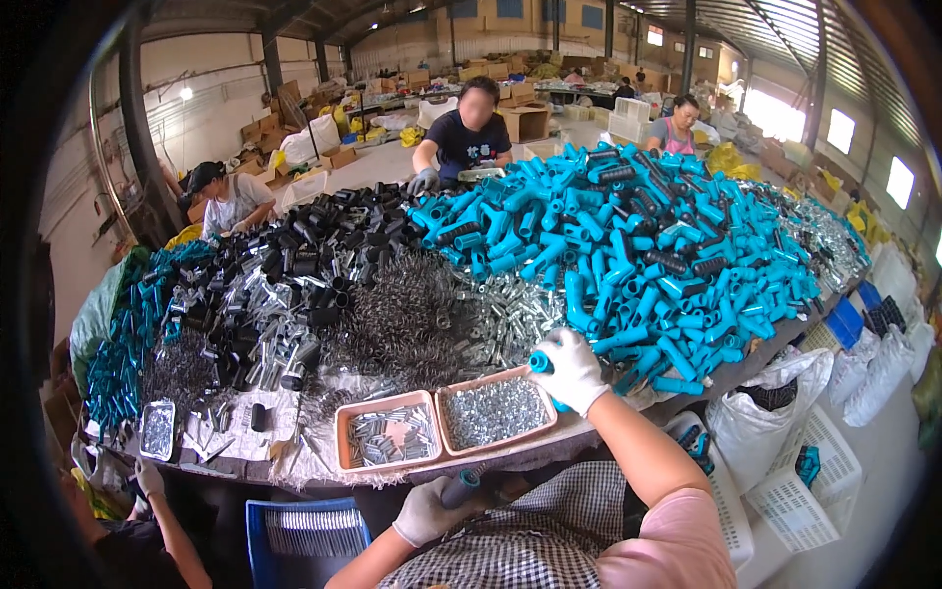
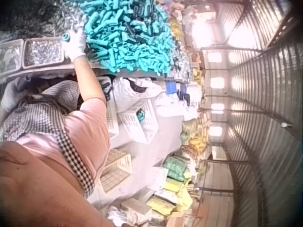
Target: Manually assemble plastic handles by inserting metal components and springs into pre-molded teal and black plastic parts.
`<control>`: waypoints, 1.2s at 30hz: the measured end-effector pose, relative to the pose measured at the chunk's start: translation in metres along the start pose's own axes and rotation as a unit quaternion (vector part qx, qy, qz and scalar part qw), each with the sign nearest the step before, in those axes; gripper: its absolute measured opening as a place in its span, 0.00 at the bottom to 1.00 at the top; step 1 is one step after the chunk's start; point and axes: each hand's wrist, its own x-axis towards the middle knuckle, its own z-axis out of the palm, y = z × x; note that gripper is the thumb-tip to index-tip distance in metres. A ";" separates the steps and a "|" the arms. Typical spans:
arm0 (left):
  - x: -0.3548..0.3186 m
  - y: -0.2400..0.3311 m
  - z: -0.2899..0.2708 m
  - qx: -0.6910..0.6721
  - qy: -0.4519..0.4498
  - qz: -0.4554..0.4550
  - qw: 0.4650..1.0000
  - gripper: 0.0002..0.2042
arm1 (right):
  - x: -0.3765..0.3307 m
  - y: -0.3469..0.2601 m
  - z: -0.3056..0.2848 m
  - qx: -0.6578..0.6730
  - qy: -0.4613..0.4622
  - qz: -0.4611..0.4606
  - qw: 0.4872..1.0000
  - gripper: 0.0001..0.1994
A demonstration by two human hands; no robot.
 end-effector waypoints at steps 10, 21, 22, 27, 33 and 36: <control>0.005 -0.004 0.003 -0.004 0.002 0.015 1.000 0.18 | -0.029 0.049 0.011 0.170 0.101 0.040 0.979 0.26; -0.001 -0.018 -0.005 0.010 0.050 0.018 0.999 0.21 | -0.074 -0.041 -0.029 0.293 -0.077 0.049 0.952 0.35; -0.001 -0.025 -0.005 -0.004 0.057 0.024 0.998 0.21 | -0.090 -0.052 -0.022 0.297 -0.115 0.046 0.947 0.35; -0.004 -0.018 -0.024 0.025 0.043 -0.015 0.999 0.18 | -0.139 -0.093 -0.004 0.423 -0.339 0.052 0.838 0.27; -0.006 -0.016 -0.035 0.084 0.045 -0.004 0.995 0.17 | -0.165 -0.088 0.037 0.831 -0.317 0.286 0.357 0.31; -0.005 -0.017 -0.040 0.118 0.053 0.011 0.992 0.16 | -0.158 -0.091 0.034 0.805 -0.325 0.267 0.418 0.27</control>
